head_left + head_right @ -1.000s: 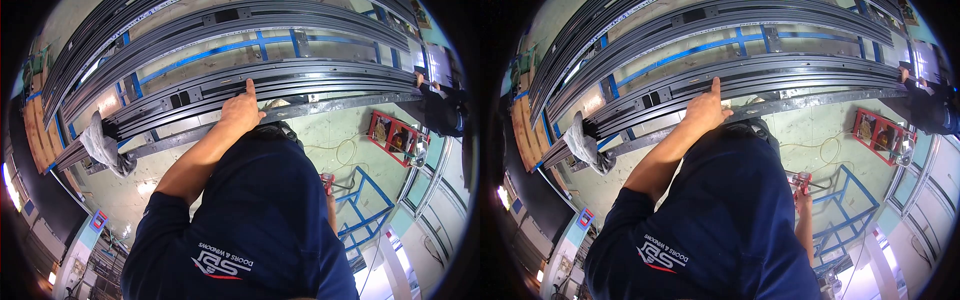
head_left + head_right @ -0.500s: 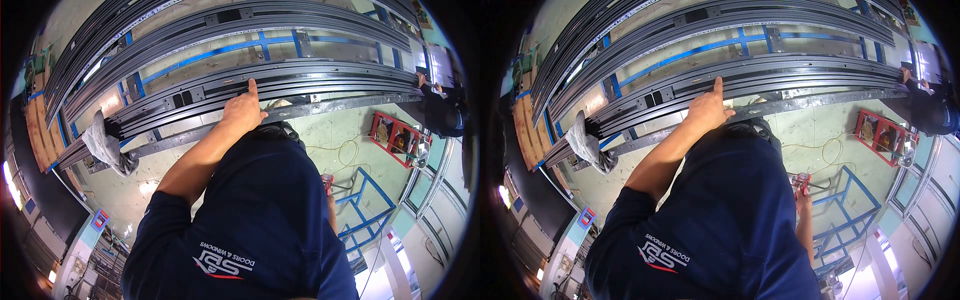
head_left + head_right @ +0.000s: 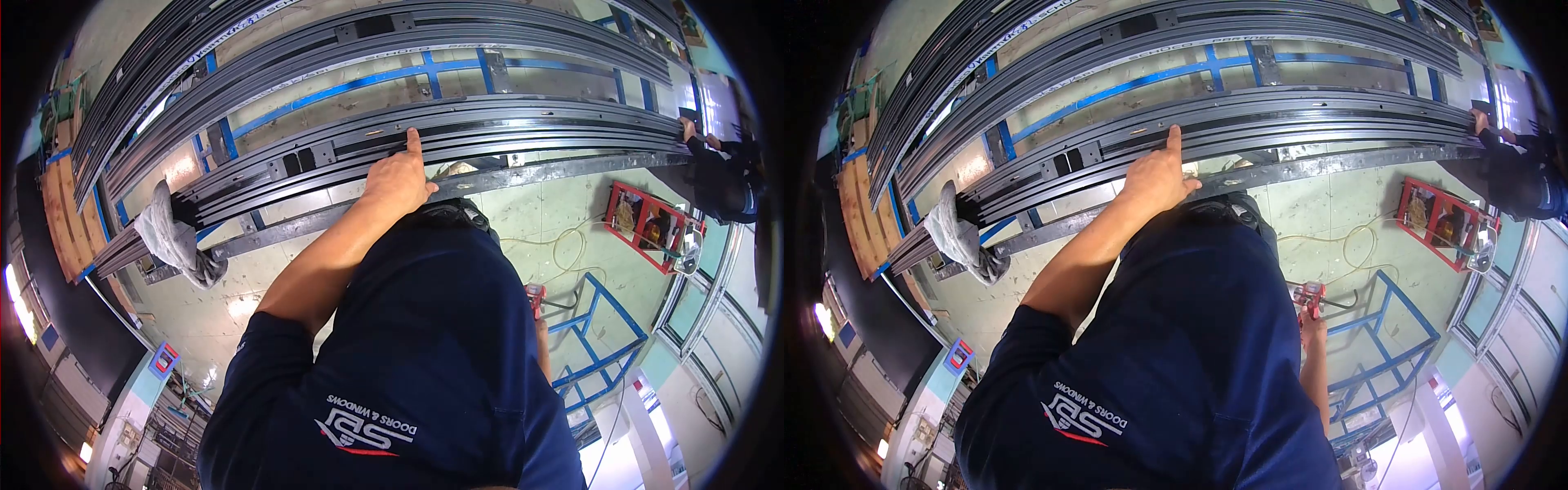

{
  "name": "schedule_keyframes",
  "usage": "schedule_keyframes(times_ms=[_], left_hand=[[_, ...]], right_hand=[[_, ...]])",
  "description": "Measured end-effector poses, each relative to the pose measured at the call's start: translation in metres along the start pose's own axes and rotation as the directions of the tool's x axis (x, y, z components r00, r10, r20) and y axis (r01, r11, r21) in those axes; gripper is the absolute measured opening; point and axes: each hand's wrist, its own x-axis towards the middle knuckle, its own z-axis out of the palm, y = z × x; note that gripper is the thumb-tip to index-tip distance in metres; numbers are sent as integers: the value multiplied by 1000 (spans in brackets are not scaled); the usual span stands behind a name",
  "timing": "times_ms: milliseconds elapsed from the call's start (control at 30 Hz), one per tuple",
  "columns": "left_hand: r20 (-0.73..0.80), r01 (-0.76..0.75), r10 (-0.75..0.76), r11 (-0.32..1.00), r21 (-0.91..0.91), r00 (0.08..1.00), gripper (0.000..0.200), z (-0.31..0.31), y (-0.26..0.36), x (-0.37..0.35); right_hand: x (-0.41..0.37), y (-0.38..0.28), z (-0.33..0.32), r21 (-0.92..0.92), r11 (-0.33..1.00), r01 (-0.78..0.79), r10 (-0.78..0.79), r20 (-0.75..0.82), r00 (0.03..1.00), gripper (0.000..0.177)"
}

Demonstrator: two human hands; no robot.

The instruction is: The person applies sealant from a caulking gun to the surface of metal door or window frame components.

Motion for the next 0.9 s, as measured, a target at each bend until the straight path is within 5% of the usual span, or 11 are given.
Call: schedule_keyframes(times_ms=[267,467,800,900], left_hand=[[18,3,-3,1000,16,1000,102,0,-1,0],[23,-14,14,1000,1,1000,102,-2,-2,-1],[20,-16,16,1000,-6,1000,102,-1,-3,0],[6,-24,24,1000,0,1000,102,-2,-1,-1]], right_hand=[[-4,-4,1,-29,998,55,-55,-26,998,43],[-12,-16,-4,-275,960,59,-89,-98,991,49],[-2,-2,-5,-102,993,66,-74,-84,994,48],[1,0,-5,-324,941,97,-144,-123,982,56]])
